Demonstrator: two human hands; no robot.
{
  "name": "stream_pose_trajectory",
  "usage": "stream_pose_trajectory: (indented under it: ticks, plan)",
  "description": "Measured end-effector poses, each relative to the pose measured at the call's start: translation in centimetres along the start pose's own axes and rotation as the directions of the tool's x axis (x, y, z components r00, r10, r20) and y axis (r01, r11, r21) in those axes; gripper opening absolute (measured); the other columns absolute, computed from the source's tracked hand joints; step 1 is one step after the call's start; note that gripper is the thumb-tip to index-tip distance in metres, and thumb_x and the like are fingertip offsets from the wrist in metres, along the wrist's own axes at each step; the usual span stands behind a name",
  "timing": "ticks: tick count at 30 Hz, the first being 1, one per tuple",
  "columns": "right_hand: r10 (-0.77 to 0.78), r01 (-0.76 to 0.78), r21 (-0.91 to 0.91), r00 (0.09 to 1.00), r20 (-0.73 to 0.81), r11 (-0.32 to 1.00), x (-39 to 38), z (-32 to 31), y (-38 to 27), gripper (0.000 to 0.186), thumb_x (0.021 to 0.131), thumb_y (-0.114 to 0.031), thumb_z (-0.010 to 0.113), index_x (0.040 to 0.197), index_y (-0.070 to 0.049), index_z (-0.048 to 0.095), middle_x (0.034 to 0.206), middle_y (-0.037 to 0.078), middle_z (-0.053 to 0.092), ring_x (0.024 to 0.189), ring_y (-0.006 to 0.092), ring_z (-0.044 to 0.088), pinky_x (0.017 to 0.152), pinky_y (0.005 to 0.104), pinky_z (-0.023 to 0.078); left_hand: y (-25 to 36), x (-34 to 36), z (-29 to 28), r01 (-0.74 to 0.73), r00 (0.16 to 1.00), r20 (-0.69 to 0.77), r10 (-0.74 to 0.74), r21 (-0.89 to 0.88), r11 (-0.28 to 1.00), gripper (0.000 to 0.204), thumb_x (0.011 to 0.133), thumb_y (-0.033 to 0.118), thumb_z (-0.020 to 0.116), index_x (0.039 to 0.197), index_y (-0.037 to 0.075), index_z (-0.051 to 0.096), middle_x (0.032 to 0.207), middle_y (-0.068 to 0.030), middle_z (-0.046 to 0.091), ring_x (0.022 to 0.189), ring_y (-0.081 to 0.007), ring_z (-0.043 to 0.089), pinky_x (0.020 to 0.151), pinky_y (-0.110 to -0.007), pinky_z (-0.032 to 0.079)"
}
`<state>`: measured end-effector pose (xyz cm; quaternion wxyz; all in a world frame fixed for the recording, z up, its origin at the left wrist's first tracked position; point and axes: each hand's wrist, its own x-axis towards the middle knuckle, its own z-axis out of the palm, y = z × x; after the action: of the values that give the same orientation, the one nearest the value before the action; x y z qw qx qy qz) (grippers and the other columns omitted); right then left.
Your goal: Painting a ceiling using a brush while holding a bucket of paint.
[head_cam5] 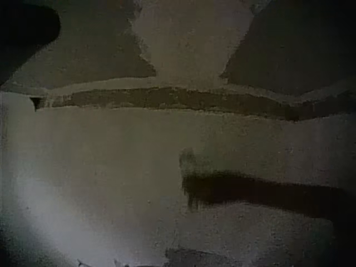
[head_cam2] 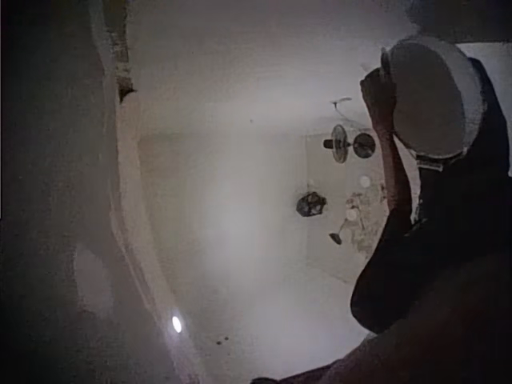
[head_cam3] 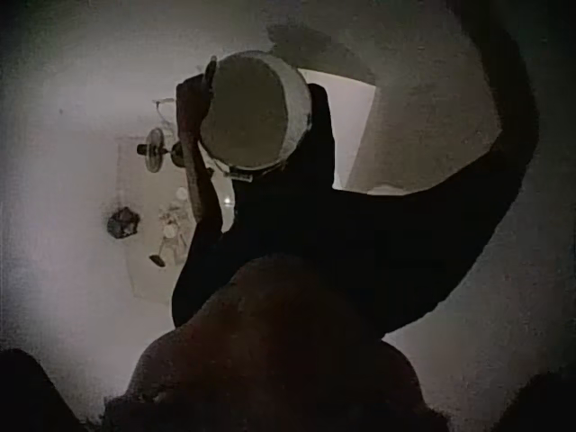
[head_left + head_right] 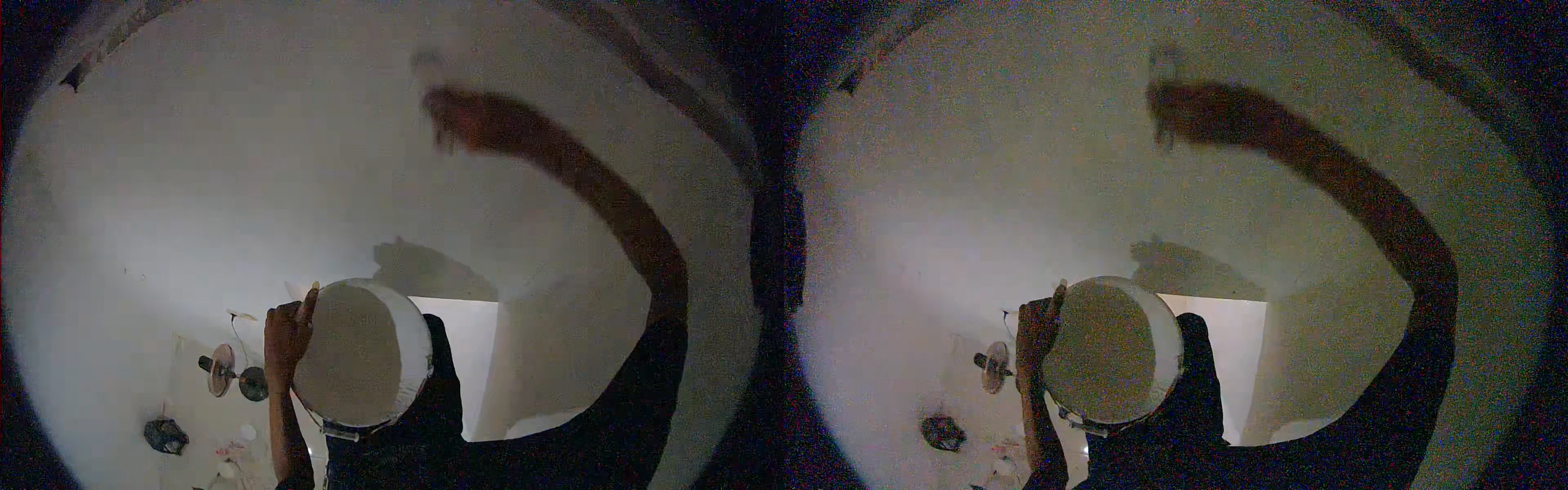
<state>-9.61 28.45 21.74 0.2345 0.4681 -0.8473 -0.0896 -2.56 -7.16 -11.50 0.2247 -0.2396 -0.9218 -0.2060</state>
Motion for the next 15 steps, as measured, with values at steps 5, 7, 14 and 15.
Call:
stream_pose_trajectory:
  ticks: [5,7,14,15]
  plan:
    - [-0.346,0.349,-0.217,0.937,0.056,0.912,-2.0,2.0,-1.7,0.028,0.087,-0.018,0.053,0.112,-0.004,0.049,0.115,0.014,0.053,0.100,0.0314,0.057,0.088,0.0410,0.047,4.5,1.5,-3.8,-0.115,0.982,-0.130,0.140,0.183,0.976,0.065,0.073,0.001,0.054,0.134,0.016,0.037,0.064,-0.0119,0.055,0.052,-0.0289,0.053,0.053,-0.043,0.041]
    - [0.152,-0.152,0.010,0.982,-0.112,0.988,-1.0,-1.9,0.0,0.030,0.088,-0.020,0.053,0.113,-0.004,0.049,0.118,0.015,0.052,0.104,0.0326,0.055,0.089,0.0401,0.046,4.4,1.3,-3.9,-0.121,0.963,-0.199,0.180,0.278,0.953,0.066,0.072,0.000,0.054,0.134,0.016,0.036,0.064,-0.0128,0.055,0.053,-0.0289,0.053,0.052,-0.043,0.041]
    - [-0.072,0.142,-0.989,0.988,0.139,0.043,-2.4,-4.2,2.7,0.039,0.090,-0.015,0.047,0.126,-0.003,0.042,0.128,0.018,0.045,0.114,0.0286,0.049,0.096,0.0367,0.040,3.3,1.6,-2.8,-0.042,0.998,0.039,0.038,0.105,0.994,0.068,0.072,0.002,0.057,0.135,0.014,0.035,0.067,-0.0129,0.056,0.057,-0.0281,0.055,0.053,-0.039,0.042]
    - [0.112,0.088,-0.747,0.971,0.213,0.659,-4.1,-3.8,1.1,0.037,0.089,-0.015,0.047,0.124,-0.002,0.043,0.126,0.017,0.046,0.111,0.0288,0.051,0.094,0.0359,0.043,3.5,2.6,-1.8,-0.070,0.997,0.017,0.069,0.080,0.994,0.067,0.073,0.003,0.058,0.135,0.014,0.035,0.067,-0.0132,0.056,0.056,-0.0283,0.055,0.052,-0.040,0.043]
